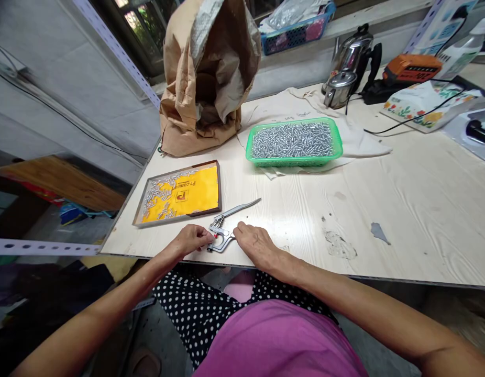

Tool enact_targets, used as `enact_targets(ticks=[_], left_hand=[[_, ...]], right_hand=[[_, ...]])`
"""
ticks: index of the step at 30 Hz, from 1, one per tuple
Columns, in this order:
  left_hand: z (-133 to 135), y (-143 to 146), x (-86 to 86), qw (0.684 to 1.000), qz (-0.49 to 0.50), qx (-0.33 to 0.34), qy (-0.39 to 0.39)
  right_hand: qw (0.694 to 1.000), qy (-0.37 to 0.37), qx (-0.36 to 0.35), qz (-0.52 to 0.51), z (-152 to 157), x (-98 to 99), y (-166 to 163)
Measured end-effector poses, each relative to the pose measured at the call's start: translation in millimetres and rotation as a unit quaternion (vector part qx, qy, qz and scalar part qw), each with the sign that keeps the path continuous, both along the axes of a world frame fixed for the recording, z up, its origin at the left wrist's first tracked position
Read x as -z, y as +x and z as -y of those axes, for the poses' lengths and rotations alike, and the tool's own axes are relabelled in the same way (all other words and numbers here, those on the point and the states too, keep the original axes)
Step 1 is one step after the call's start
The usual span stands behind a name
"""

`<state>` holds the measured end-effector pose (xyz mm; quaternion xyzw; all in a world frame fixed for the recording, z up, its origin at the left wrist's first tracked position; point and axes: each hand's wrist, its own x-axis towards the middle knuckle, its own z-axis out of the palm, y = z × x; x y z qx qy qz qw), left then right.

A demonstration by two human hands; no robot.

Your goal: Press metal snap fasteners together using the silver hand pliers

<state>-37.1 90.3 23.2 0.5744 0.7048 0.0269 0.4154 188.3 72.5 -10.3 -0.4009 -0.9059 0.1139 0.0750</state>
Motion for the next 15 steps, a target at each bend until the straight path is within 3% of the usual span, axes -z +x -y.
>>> enact_targets(ticks=[7, 15], left_hand=[[-9.3, 5.6, -9.8, 0.997, -0.016, 0.054, -0.044], [-6.2, 6.5, -7.8, 0.993, 0.049, -0.033, -0.103]], right_hand=[[1.0, -0.009, 0.006, 0.003, 1.6, -6.7, -0.4], [1.0, 0.001, 0.002, -0.001, 1.6, -4.8, -0.1]])
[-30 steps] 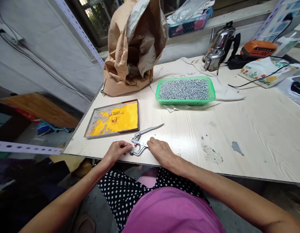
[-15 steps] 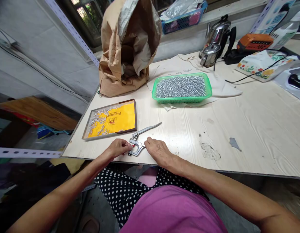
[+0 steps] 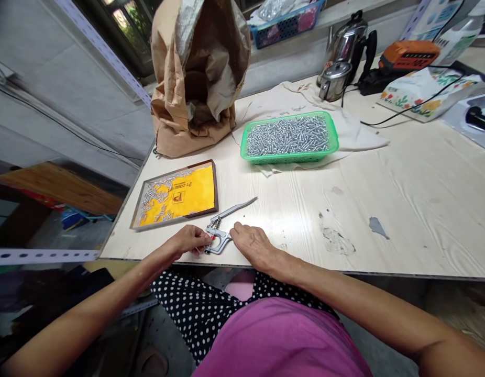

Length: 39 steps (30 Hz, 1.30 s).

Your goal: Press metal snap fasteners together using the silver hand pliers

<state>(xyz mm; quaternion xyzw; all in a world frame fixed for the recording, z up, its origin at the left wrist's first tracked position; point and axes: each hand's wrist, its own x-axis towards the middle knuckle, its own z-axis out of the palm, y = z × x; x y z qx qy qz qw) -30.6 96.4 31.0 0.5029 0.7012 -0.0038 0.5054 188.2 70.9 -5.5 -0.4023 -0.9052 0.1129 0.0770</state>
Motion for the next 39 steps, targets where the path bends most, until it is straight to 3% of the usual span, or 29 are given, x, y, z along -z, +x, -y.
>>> enact_targets(ticks=[8, 13, 18, 22, 27, 33, 39], left_hand=[[6, -6, 2.5, 0.996, -0.035, 0.082, 0.012], [14, -2, 0.2, 0.998, 0.006, -0.001, -0.056], [21, -1, 2.8, 0.997, 0.01, -0.041, -0.058], [26, -2, 3.5, 0.998, 0.012, -0.052, -0.044], [29, -2, 2.5, 0.998, 0.016, -0.048, -0.031], [30, -2, 3.8, 0.998, 0.019, -0.057, -0.023], [33, 0, -0.2, 0.999, -0.017, -0.041, -0.026]], right_hand=[[0.998, 0.025, -0.048, -0.016, 0, -0.4, 4], [0.997, -0.017, -0.066, -0.035, 0, -7.6, 6], [0.997, -0.052, -0.044, -0.045, -7, -9.5, 11], [0.998, 0.0, -0.018, -0.054, -28, -8.5, 20], [0.999, -0.023, -0.028, 0.001, -46, -15.4, 22], [0.999, -0.032, -0.019, 0.025, -38, -30.2, 16], [1.0, -0.019, -0.018, 0.003, -25, -31.6, 18]])
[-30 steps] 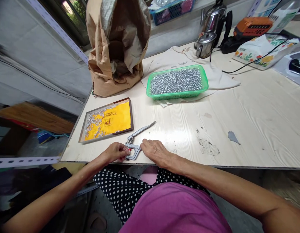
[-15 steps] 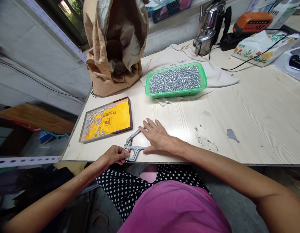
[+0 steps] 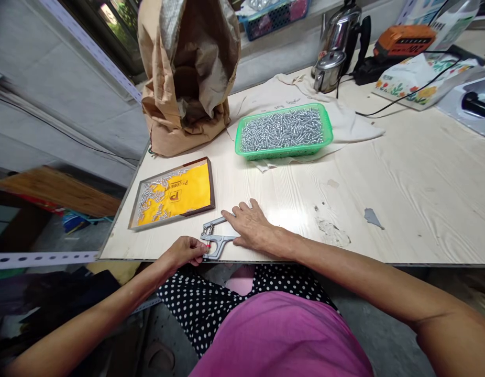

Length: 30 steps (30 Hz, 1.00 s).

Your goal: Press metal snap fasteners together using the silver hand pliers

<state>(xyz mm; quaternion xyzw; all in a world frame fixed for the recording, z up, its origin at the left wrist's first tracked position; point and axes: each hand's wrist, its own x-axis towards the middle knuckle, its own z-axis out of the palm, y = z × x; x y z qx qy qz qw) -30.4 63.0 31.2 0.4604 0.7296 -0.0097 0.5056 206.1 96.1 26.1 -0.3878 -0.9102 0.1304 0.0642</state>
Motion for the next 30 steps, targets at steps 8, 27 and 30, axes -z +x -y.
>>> enact_targets(ticks=[8, 27, 30], left_hand=[[16, 26, -4.8, 0.857, -0.15, 0.31, 0.383], [-26, 66, 3.0, 0.777, -0.054, 0.494, 0.387], [-30, 61, 7.0, 0.783, -0.033, 0.484, 0.388]], right_hand=[[1.0, 0.016, 0.001, -0.015, 9, 8.6, -6], [0.994, 0.017, 0.096, -0.039, 38, 15.7, 13], [0.993, 0.007, 0.096, -0.07, 41, 19.7, 12]])
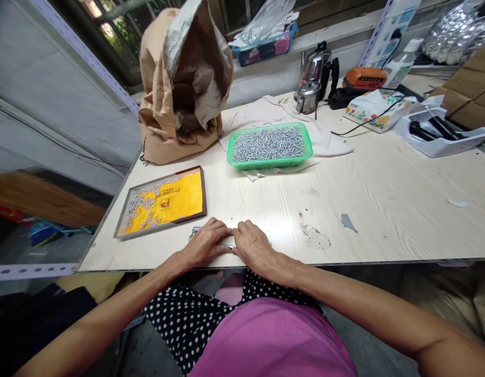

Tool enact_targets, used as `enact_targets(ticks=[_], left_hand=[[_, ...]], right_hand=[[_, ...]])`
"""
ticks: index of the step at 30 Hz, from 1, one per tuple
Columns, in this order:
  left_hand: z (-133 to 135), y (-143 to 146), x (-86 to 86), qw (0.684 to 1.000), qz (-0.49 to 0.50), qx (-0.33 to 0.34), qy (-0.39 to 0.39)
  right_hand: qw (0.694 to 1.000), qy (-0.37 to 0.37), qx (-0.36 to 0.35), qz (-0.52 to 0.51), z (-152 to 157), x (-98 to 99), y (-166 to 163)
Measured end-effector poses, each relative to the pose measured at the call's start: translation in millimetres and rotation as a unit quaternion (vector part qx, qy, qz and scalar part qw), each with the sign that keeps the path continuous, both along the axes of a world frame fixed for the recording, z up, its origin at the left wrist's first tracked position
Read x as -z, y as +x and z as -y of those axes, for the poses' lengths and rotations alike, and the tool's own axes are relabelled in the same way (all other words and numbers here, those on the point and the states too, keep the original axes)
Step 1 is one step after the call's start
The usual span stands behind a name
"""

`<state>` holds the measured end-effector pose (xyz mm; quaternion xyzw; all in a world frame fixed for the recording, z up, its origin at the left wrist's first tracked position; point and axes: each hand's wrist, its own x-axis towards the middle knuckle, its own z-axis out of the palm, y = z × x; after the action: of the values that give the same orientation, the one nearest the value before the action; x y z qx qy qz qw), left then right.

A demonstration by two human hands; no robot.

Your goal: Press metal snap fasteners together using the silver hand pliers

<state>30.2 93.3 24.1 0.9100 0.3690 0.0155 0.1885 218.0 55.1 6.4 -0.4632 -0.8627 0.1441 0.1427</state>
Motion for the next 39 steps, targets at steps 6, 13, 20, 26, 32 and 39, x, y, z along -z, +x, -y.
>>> enact_targets(ticks=[6, 13, 20, 26, 32, 39], left_hand=[[2, -4, 14.0, 0.999, 0.026, -0.033, 0.009], [2, -3, 14.4, 0.998, 0.036, -0.046, 0.009], [33, -13, 15.3, 0.992, 0.054, -0.06, 0.1], [76, -6, 34.6, 0.988, 0.069, -0.069, 0.118], [81, 0, 39.1, 0.986, 0.11, -0.083, 0.096], [83, 1, 46.0, 0.982, 0.132, -0.11, 0.076]], right_hand=[[0.999, 0.016, -0.02, -0.028, -8, 14.4, -3], [0.998, 0.032, -0.047, -0.02, -14, 22.9, -7], [0.997, -0.021, -0.068, -0.042, -34, 3.1, 19], [0.999, 0.018, -0.028, 0.011, -62, 2.3, 6], [0.997, 0.012, -0.025, 0.067, -93, -1.8, -16], [0.962, 0.091, -0.249, 0.062, -63, -20.7, -78]])
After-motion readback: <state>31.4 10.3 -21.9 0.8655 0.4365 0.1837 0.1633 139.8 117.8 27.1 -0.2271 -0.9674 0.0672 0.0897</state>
